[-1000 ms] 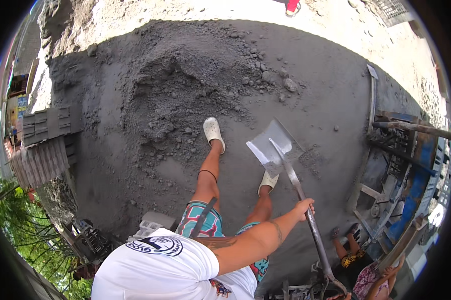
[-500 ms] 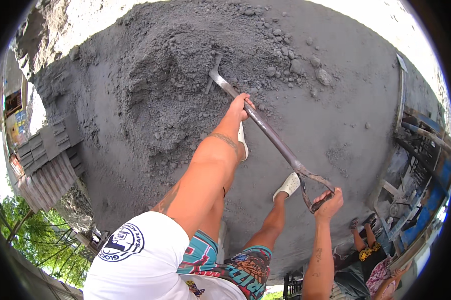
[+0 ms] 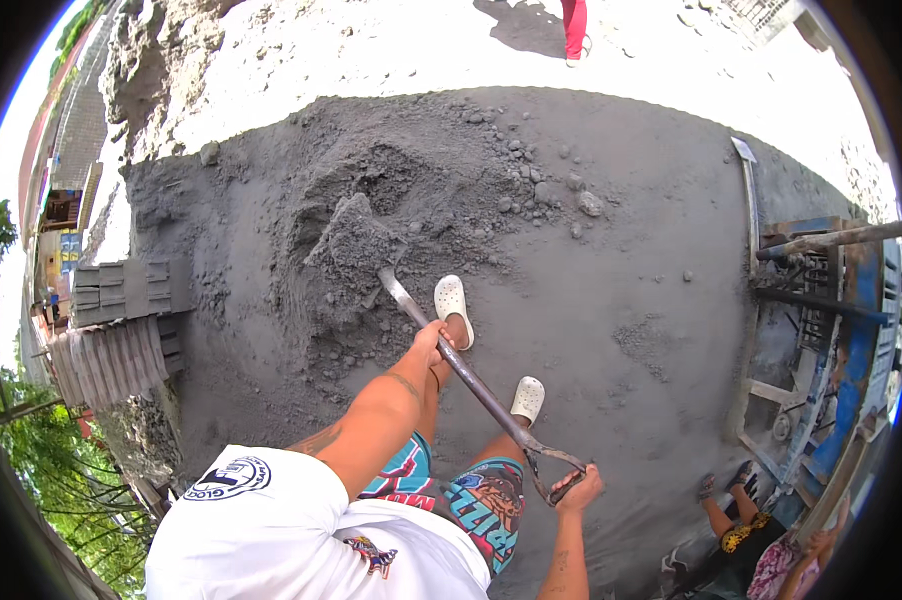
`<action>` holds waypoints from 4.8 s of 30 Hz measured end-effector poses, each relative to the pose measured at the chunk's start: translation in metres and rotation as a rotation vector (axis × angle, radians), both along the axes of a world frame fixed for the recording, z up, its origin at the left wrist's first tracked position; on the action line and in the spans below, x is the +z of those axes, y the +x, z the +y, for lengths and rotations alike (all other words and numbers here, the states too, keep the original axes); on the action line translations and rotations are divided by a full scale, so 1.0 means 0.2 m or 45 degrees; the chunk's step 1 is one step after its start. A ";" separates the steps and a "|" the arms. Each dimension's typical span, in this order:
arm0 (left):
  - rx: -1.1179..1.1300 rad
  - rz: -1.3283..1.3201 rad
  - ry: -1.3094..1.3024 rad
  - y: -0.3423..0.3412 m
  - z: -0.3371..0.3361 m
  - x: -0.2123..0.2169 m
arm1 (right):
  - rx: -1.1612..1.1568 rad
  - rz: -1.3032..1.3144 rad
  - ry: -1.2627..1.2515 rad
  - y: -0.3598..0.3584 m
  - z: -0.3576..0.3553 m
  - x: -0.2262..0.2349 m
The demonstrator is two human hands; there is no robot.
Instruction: The person shovels cement mixture from a pile on the ground into a cement mixer using a shovel.
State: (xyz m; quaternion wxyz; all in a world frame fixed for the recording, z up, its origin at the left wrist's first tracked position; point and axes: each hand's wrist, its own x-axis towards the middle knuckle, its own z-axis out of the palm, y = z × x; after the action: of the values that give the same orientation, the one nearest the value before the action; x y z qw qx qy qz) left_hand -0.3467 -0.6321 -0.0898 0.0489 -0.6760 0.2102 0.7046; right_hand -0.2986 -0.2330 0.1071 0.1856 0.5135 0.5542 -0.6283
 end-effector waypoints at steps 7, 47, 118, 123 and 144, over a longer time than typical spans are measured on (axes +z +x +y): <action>0.131 0.089 0.081 0.32 0.72 0.40 | 0.198 0.168 0.027 0.19 0.74 0.53; 1.771 0.910 -1.400 4.32 0.36 2.39 | 2.836 1.585 -1.511 1.81 -0.80 1.22; 0.112 -0.210 -0.028 0.44 0.75 0.38 | 0.303 -0.087 -0.001 0.14 0.70 0.55; 0.183 -0.064 0.122 0.49 1.47 0.48 | 0.332 -0.098 0.265 0.16 1.25 0.89; 1.206 0.082 -0.658 2.56 0.56 1.30 | 1.342 0.261 -0.502 0.75 0.14 0.50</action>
State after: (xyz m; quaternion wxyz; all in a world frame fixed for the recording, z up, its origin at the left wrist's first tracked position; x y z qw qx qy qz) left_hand 0.1649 -0.5205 0.1700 -0.4483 -0.6649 0.0503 0.5953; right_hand -0.1491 -0.2042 0.2070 0.5114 0.0598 0.6228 -0.5891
